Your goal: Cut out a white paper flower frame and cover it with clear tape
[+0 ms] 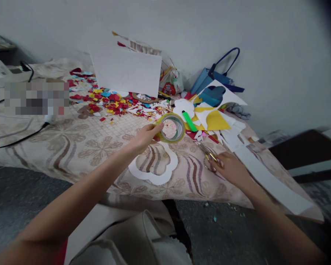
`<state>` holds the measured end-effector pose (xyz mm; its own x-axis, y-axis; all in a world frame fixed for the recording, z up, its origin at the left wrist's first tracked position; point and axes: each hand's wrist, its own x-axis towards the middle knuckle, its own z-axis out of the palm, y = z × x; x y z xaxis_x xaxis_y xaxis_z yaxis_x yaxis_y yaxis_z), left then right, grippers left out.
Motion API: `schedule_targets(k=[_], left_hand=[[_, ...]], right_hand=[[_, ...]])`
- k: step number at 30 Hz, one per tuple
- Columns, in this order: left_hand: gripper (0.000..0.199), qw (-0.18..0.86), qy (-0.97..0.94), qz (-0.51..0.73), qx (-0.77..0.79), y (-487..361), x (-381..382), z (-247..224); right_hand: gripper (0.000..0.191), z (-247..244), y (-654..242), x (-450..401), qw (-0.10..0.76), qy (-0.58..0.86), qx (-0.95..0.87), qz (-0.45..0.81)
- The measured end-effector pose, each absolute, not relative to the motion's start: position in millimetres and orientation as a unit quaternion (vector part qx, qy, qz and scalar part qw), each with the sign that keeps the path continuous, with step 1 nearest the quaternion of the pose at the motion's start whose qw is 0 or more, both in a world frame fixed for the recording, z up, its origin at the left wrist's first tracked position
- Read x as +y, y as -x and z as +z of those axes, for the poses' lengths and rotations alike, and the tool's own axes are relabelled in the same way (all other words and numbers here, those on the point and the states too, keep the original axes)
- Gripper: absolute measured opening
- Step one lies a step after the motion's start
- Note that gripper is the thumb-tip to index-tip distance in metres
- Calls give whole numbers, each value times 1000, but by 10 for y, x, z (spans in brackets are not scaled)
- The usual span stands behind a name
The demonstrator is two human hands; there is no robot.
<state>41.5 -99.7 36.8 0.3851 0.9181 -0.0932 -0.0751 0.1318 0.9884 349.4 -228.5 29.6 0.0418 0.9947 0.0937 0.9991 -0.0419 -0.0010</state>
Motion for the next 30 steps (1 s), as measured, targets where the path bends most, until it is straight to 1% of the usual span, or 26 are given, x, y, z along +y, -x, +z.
schedule_targets(k=[2, 3, 5, 7, 9, 11, 14, 16, 17, 19, 21, 23, 26, 30], left_hand=[[27, 598, -593, 384, 378, -422, -1028, 490], [27, 575, -630, 377, 362, -436, -1050, 567], [28, 535, -706, 333, 322, -481, -1103, 732], [30, 509, -755, 298, 285, -540, -1153, 883], [34, 497, -774, 281, 272, -583, -1188, 990], [35, 505, -769, 290, 266, -580, -1214, 1034], [39, 535, -712, 365, 270, -494, -1287, 952], [44, 565, -651, 405, 306, -435, -1392, 804], [44, 591, -616, 407, 324, -421, -1462, 714], [40, 675, -535, 371, 348, -438, -1622, 537], [37, 775, -416, 343, 329, -504, -1777, 411], [35, 840, -305, 327, 308, -588, -1897, 356], [31, 873, -213, 338, 282, -690, -1996, 353], [25, 867, -176, 378, 274, -750, -2020, 333]], right_hand=[[39, 418, -3447, -2240, 127, 684, -718, -3], [41, 493, -3383, -2202, 184, 671, -717, 42], [54, 642, -3203, -2102, 292, 620, -700, 199], [61, 753, -3002, -1988, 337, 562, -684, 320], [52, 798, -2828, -1892, 391, 552, -634, 375], [38, 777, -2705, -1837, 453, 568, -556, 404], [23, 665, -2604, -1840, 545, 554, -450, 440], [19, 571, -2557, -1875, 595, 516, -402, 467], [18, 525, -2531, -1897, 612, 499, -382, 480], [19, 445, -2468, -1938, 632, 479, -345, 502], [20, 384, -2398, -1970, 643, 467, -319, 516], [21, 339, -2337, -1990, 653, 457, -310, 517], [21, 290, -2287, -2001, 661, 452, -311, 512], [19, 244, -2270, -2004, 662, 452, -319, 506]])
